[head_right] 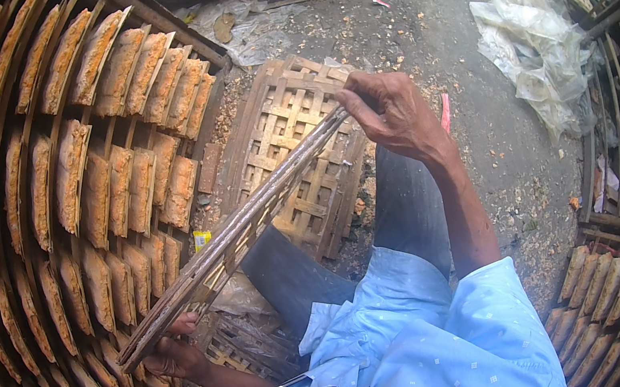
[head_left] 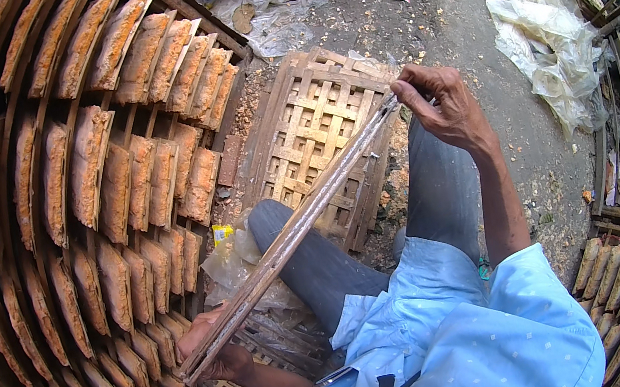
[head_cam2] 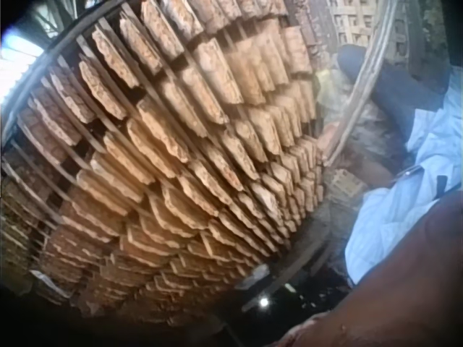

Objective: The person sits on the ground and assembles a wooden lattice frame by hand, inserting thin wooden strips into the grid. They then place a clear plastic sheet over the frame and continue adjusting the wooden pieces.

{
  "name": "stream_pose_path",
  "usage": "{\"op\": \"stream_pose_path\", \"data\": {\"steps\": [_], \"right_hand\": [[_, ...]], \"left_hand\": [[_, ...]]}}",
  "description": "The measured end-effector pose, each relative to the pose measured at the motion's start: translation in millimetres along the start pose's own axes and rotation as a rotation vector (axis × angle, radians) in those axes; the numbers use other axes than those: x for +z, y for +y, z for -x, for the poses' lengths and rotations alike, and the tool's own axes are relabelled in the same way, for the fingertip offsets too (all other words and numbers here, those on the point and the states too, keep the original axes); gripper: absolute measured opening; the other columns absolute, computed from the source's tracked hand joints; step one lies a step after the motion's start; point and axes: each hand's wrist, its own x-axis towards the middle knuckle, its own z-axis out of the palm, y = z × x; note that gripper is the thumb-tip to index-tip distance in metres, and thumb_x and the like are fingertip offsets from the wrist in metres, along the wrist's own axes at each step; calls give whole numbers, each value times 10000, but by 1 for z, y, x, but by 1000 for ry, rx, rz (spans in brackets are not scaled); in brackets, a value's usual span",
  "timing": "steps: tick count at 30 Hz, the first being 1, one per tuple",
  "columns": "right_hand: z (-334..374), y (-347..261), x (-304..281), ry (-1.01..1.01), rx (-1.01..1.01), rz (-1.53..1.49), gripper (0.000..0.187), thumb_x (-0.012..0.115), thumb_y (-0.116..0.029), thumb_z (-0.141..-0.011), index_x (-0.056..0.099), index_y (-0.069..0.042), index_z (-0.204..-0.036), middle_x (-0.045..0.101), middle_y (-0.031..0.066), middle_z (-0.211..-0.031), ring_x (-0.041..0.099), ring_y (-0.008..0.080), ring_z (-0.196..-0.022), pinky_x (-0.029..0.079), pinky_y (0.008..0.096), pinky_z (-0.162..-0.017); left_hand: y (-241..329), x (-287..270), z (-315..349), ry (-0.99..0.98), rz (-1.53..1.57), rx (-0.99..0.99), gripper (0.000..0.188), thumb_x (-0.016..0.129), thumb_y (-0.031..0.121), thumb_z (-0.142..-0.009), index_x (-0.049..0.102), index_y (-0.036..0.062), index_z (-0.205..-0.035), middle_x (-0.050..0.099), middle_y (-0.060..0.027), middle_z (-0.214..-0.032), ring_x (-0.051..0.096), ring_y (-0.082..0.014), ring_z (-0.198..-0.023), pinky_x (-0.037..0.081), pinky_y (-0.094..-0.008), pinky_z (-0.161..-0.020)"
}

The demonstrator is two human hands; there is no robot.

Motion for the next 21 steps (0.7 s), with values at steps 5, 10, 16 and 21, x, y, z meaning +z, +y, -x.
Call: {"op": "stream_pose_path", "data": {"steps": [5,10,16,21], "right_hand": [[-4,28,-2,8,77,156,265,654,-218,-1046,730,20,-957,614,132,-656,552,201,-595,453,402,-597],[-1,15,0,-33,70,1,267,661,-219,-1037,703,32,-956,609,187,-680,560,260,-599,463,430,-628],[-9,48,-1,125,-34,440,267,667,-202,-1031,663,24,-890,628,201,-714,589,325,-607,480,483,-652],[-1,28,1,-59,33,190,302,643,-222,-1041,640,29,-872,624,195,-710,607,327,-625,481,495,-644]], "left_hand": [[-2,1,-1,34,3,-4,548,614,404,-1093,647,-50,-788,667,-119,-660,695,-243,-631,549,-352,-591],[0,4,-3,5,9,45,461,638,358,-1087,638,-40,-854,671,-122,-672,696,-241,-635,544,-349,-585],[-6,2,2,61,7,33,503,636,401,-1081,635,-59,-877,661,-124,-670,687,-262,-608,581,-369,-612],[1,1,-1,17,-3,-2,499,660,391,-1069,598,-62,-869,645,-144,-667,690,-279,-610,627,-420,-651]]}}
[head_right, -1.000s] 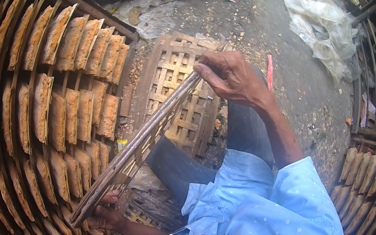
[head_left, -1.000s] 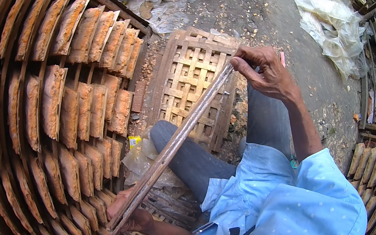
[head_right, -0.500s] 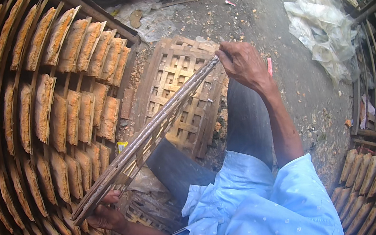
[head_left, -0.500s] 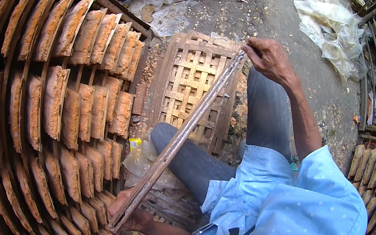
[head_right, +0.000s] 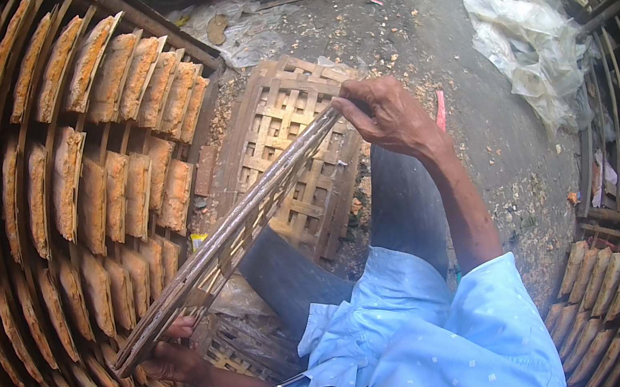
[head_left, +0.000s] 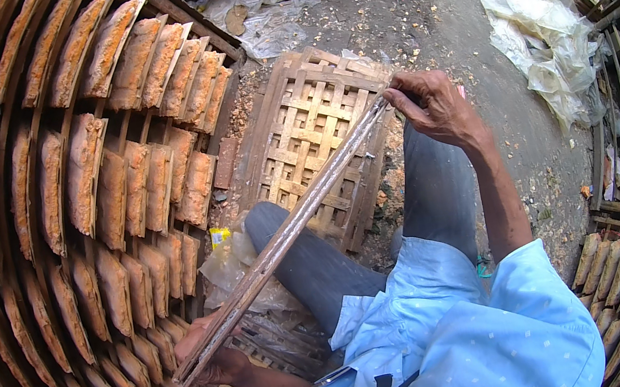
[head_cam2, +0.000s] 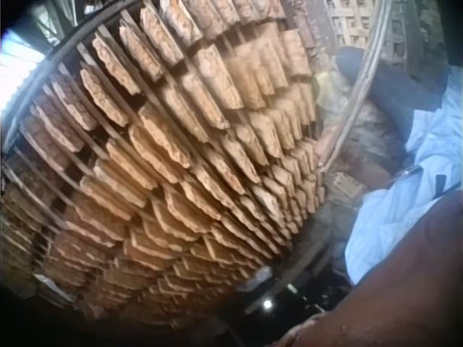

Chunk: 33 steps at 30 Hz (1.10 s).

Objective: The person sits on the ground and assembles a wooden lattice frame by hand, inserting thin wooden strips into the grid. They then place a clear plastic sheet over the frame and continue adjusting the wooden pieces.

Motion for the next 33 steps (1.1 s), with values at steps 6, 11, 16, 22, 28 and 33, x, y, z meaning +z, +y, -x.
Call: {"op": "stream_pose_path", "data": {"steps": [6,11,16,22,28,33], "right_hand": [[-8,37,-5,151,187,36,300,657,-238,-1042,687,30,-911,653,182,-715,590,230,-619,491,451,-653],[-11,36,6,5,158,1,250,673,-229,-1028,763,4,-1047,711,186,-758,666,254,-656,521,441,-674],[-22,43,7,49,182,-31,269,686,-245,-1017,758,13,-994,723,174,-781,658,230,-694,525,425,-703],[-19,69,6,87,120,-98,322,666,-288,-1037,736,17,-961,707,128,-758,629,181,-703,503,389,-682],[-12,73,10,148,177,-252,273,683,-248,-1025,737,17,-986,699,182,-757,642,226,-688,513,416,-691],[-17,72,11,192,151,18,281,677,-245,-1032,730,26,-980,673,165,-727,610,212,-674,496,397,-675]], "left_hand": [[-12,-9,5,1,-10,-16,544,670,419,-1058,638,-71,-824,637,-133,-632,701,-270,-613,632,-437,-652],[-7,-8,5,-12,24,-37,480,711,348,-1032,632,-62,-796,648,-148,-656,694,-267,-604,639,-456,-658],[-6,2,7,28,41,-1,461,701,338,-1043,630,-56,-813,651,-139,-668,692,-269,-609,637,-469,-664],[-12,-19,12,-58,93,-32,392,694,312,-1050,585,-48,-938,671,-157,-722,686,-278,-637,636,-468,-662],[-21,-25,24,-69,22,38,332,694,293,-1042,529,6,-1027,675,-173,-724,687,-266,-639,640,-442,-665],[-19,-24,24,-60,-2,31,322,690,283,-1045,518,11,-1035,683,-177,-734,694,-271,-643,642,-446,-678]]}}
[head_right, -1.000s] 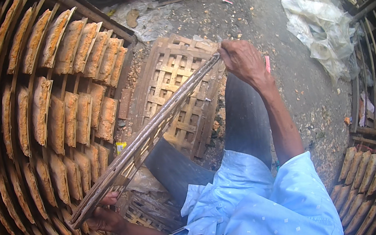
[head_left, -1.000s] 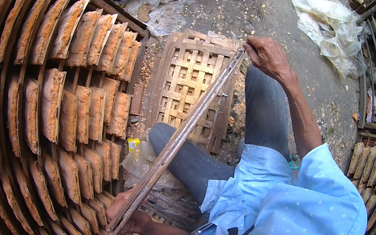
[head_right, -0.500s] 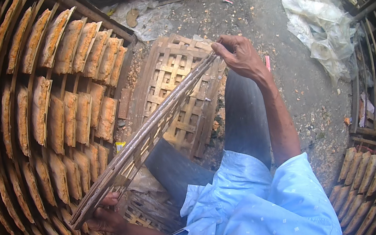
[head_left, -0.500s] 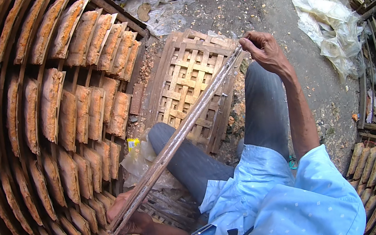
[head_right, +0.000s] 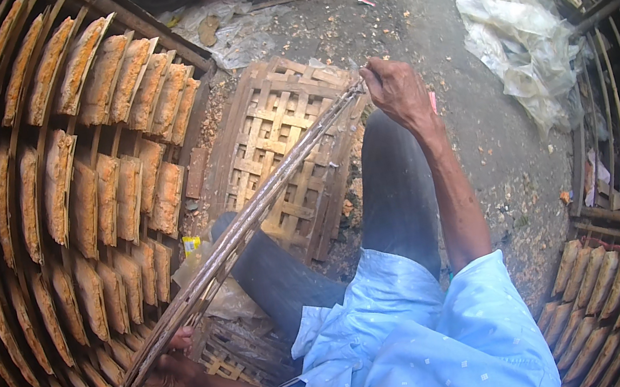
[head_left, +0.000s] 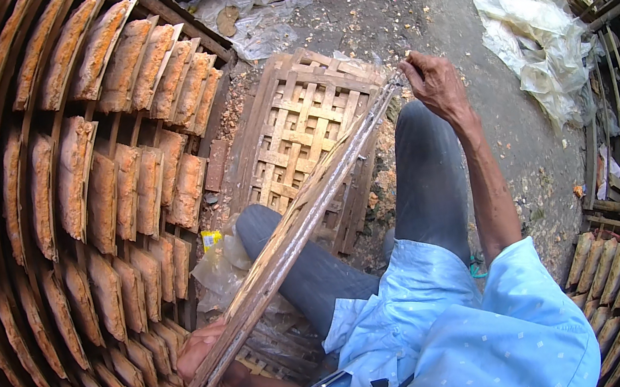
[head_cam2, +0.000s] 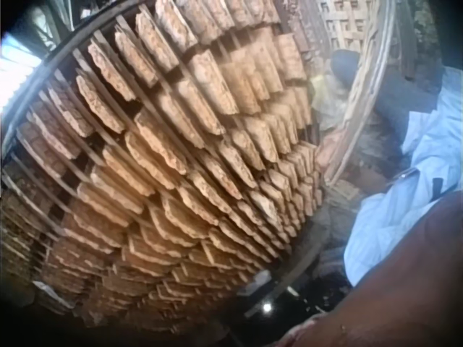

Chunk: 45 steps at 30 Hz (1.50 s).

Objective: The person sits on the ground and assembles a wooden lattice frame by hand, inserting thin wooden strips into the grid. They then place a clear plastic sheet over the frame and continue adjusting the wooden pieces.

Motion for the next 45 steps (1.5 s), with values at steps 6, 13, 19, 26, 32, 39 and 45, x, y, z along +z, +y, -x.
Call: {"op": "stream_pose_path", "data": {"steps": [6,13,19,26,32,39,45], "right_hand": [[1,-4,1,-166,-26,-214,283,677,-248,-1035,726,23,-971,635,179,-703,576,205,-650,480,413,-647],[0,9,-10,-124,68,-284,332,654,-271,-1047,705,37,-932,667,222,-764,613,207,-676,502,427,-671],[-10,32,0,3,36,181,322,657,-288,-1036,720,10,-933,729,177,-813,686,311,-722,522,464,-687],[-6,42,7,-74,-2,375,284,644,-253,-1036,747,12,-1024,695,220,-759,664,296,-658,519,443,-678],[3,-1,-1,-112,28,-31,279,655,-256,-1030,739,10,-1025,691,231,-766,632,309,-635,507,449,-677],[-6,21,-5,12,110,31,350,647,-295,-1040,712,34,-937,698,227,-768,661,305,-672,528,430,-693],[-10,16,8,-137,46,-64,323,667,-285,-1035,755,25,-1018,739,205,-821,720,280,-763,543,445,-738]], "left_hand": [[1,2,-2,6,52,6,295,676,254,-1054,509,11,-1055,680,-178,-756,694,-269,-665,641,-454,-691],[-6,-7,2,-7,56,-5,282,678,235,-1053,506,12,-1069,670,-173,-750,689,-268,-660,640,-455,-685],[-1,-6,-2,-39,13,14,284,679,243,-1052,516,12,-1078,674,-167,-746,694,-264,-657,643,-453,-689],[2,-2,-9,-79,15,48,302,664,263,-1060,513,5,-1097,678,-178,-763,694,-280,-659,646,-465,-690],[1,-2,-4,-55,36,35,299,647,266,-1071,504,5,-1098,676,-186,-765,694,-282,-666,647,-466,-692],[10,9,-12,-48,-12,46,303,641,277,-1075,495,11,-1087,680,-173,-759,691,-271,-652,649,-454,-689],[1,2,-2,-1,-12,24,328,659,289,-1061,501,4,-1095,690,-187,-749,703,-275,-657,652,-457,-688]]}}
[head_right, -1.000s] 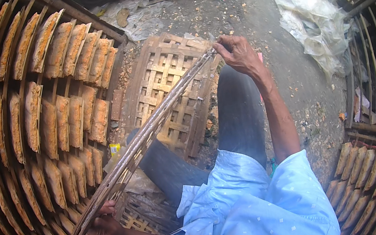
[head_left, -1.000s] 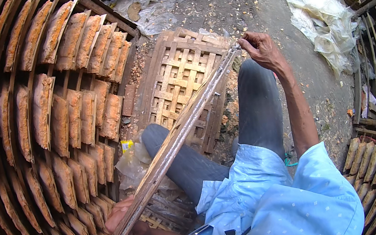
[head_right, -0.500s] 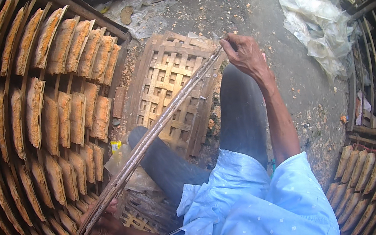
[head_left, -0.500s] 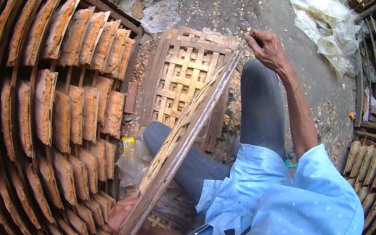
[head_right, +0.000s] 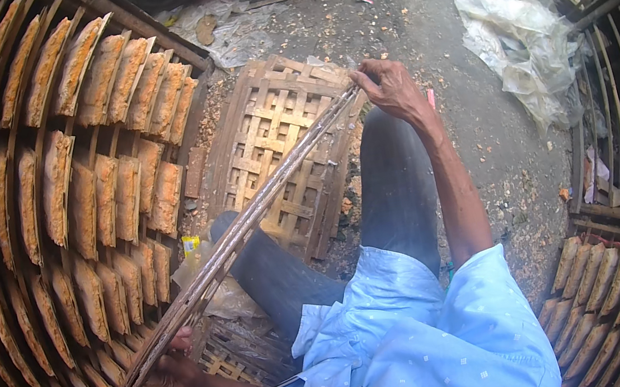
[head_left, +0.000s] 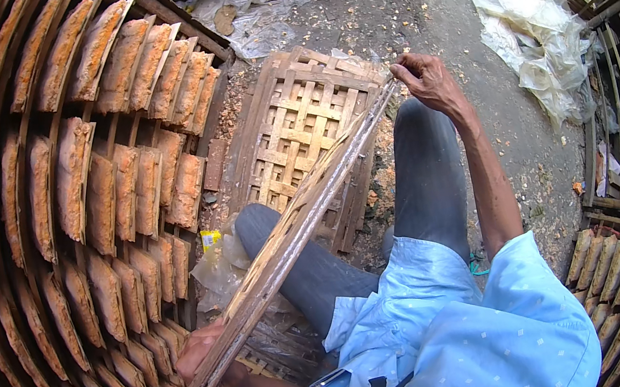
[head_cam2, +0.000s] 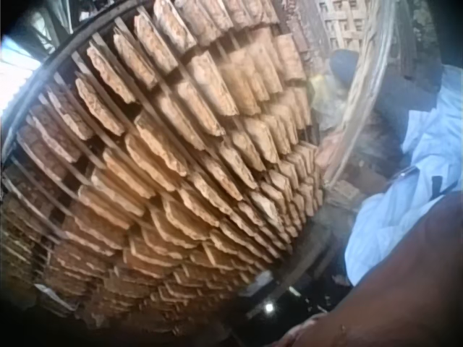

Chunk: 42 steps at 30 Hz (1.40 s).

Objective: The person sits on the ground and assembles a wooden lattice frame by hand, inserting thin wooden strips into the grid. They then place a clear plastic sheet over the frame and continue adjusting the wooden pieces.

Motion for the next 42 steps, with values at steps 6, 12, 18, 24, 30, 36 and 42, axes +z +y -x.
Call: {"op": "stream_pose_path", "data": {"steps": [6,12,18,24,30,36,42], "right_hand": [[3,-8,0,102,-32,118,281,668,-255,-1024,739,15,-995,691,246,-782,701,336,-693,520,451,-684],[7,12,-13,150,25,-28,299,653,-284,-1038,724,-6,-956,659,144,-709,606,189,-641,490,398,-649],[5,18,-4,134,7,429,330,661,-326,-1043,724,-18,-943,647,83,-704,597,162,-647,494,397,-632],[26,-26,-13,-92,-24,-213,308,677,-283,-1035,743,9,-960,698,124,-717,612,206,-625,506,405,-620],[27,-34,-23,-10,5,34,298,673,-242,-1030,751,39,-970,732,179,-787,644,223,-679,521,416,-676],[23,-30,-23,-40,-10,41,337,652,-284,-1041,738,38,-989,694,188,-757,618,228,-680,507,426,-696],[24,-41,-17,-52,-70,23,281,664,-238,-1027,718,35,-989,697,220,-781,611,221,-670,505,429,-688]], "left_hand": [[9,7,-14,-82,-82,72,486,536,442,-1120,485,-41,-1103,628,-155,-683,679,-261,-637,604,-388,-589],[-5,-5,2,2,46,-13,309,660,282,-1063,511,12,-1081,673,-174,-734,698,-280,-658,648,-463,-690],[5,-2,-9,-99,12,33,343,664,307,-1060,510,0,-1080,699,-204,-776,721,-301,-694,649,-490,-709],[4,-6,-4,-87,39,18,342,664,289,-1054,511,-13,-1096,701,-213,-769,729,-308,-699,651,-495,-714],[7,2,-9,-93,-41,40,497,582,444,-1096,500,-40,-1022,636,-165,-685,671,-263,-616,597,-387,-563],[4,-4,-9,-141,-23,84,479,582,430,-1100,507,-37,-1021,629,-152,-676,650,-253,-603,587,-379,-560],[12,9,-10,-55,-42,67,476,566,432,-1106,516,-32,-1012,633,-143,-674,673,-255,-623,582,-375,-562]]}}
